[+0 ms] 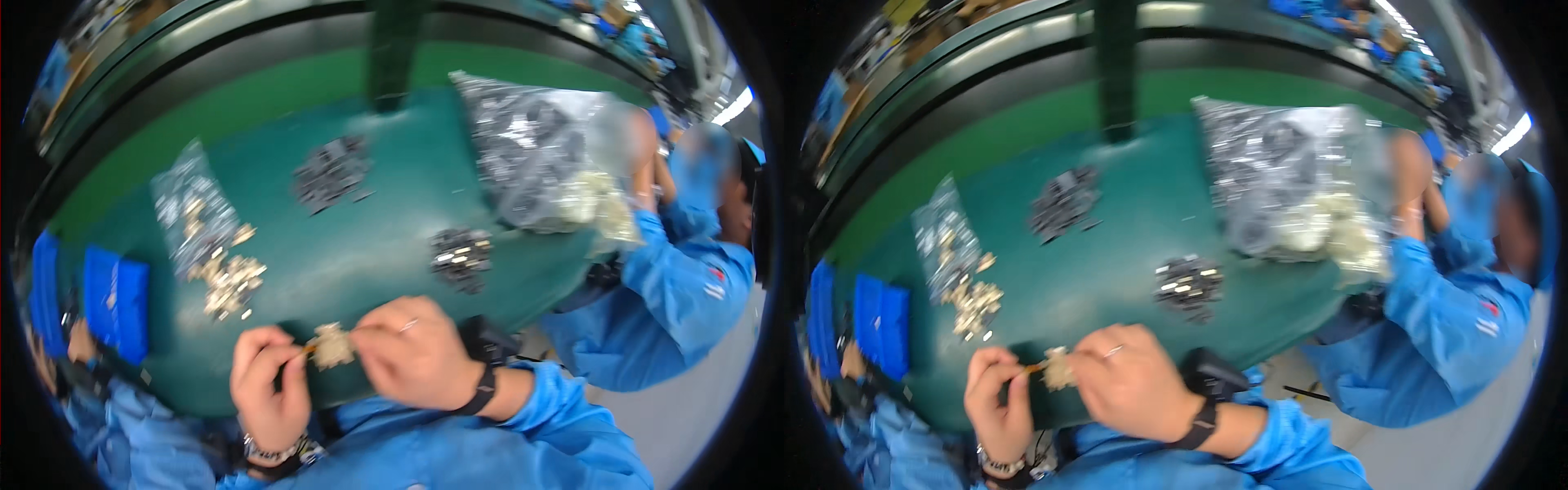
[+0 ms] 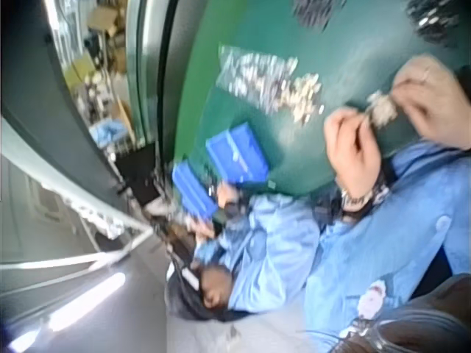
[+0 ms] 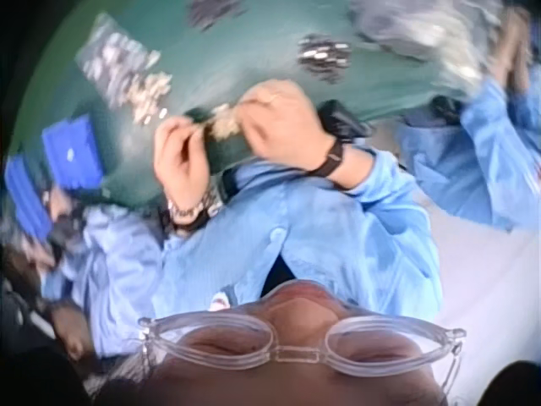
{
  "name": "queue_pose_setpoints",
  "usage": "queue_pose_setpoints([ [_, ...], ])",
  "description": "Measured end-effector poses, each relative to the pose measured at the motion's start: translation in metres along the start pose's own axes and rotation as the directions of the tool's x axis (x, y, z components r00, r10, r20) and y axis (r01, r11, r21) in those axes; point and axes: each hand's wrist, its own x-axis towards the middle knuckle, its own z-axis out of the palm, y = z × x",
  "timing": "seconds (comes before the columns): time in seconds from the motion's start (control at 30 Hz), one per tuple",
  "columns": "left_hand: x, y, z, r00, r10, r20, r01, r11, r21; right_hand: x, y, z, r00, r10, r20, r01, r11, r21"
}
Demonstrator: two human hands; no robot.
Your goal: Assembling small plastic components at an industrial workbench.
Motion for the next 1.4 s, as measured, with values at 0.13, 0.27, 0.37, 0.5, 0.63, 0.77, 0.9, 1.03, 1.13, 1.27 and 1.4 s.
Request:
queue_pose_setpoints([
  [0.13,0.002,-0.007,-0.003,1.000,0.003,-0.011,-0.003,0.999,-0.037,0.000,-0.004,0.003,0.996,-0.010,0.086,0.023,0.988,-0.153],
  [0.27,-0.001,-0.012,-0.004,1.000,-0.005,-0.008,0.005,0.999,-0.032,0.003,-0.006,0.014,0.987,-0.033,0.157,0.061,0.982,-0.176],
  [0.37,-0.003,-0.016,-0.004,1.000,-0.009,0.016,0.009,0.999,-0.031,0.003,-0.008,0.017,0.982,-0.032,0.185,0.062,0.985,-0.159],
  [0.5,-0.004,-0.019,-0.004,0.999,0.004,0.051,-0.003,1.000,-0.021,0.003,-0.010,0.017,0.985,-0.006,0.175,0.026,0.993,-0.112],
  [0.63,-0.003,-0.017,-0.007,0.991,0.021,0.133,-0.016,0.999,-0.034,0.009,-0.017,0.008,0.982,0.128,0.139,-0.140,0.987,0.080],
  [0.77,0.003,-0.008,-0.009,0.970,0.131,0.205,-0.142,0.989,0.040,0.010,-0.015,0.003,0.970,0.151,0.191,-0.197,0.949,0.248],
  [0.9,0.001,-0.003,-0.005,0.979,0.113,0.168,-0.126,0.990,0.070,0.008,-0.014,0.003,0.963,0.145,0.229,-0.208,0.937,0.280],
  [1.03,-0.006,0.002,-0.002,0.996,0.071,0.047,-0.073,0.996,0.044,0.005,-0.016,0.003,0.963,0.201,0.179,-0.249,0.916,0.313],
  [1.13,-0.004,0.005,-0.001,0.987,0.084,0.137,-0.087,0.996,0.018,0.006,-0.016,0.002,0.977,0.165,0.134,-0.201,0.923,0.329],
  [1.27,-0.008,0.003,0.004,0.986,0.035,0.161,-0.025,0.997,-0.069,0.005,-0.017,0.002,0.984,0.133,0.117,-0.164,0.933,0.319],
  [1.4,-0.007,0.002,0.003,0.982,0.051,0.184,-0.040,0.997,-0.063,0.003,-0.016,0.003,0.986,0.123,0.111,-0.152,0.936,0.317],
])
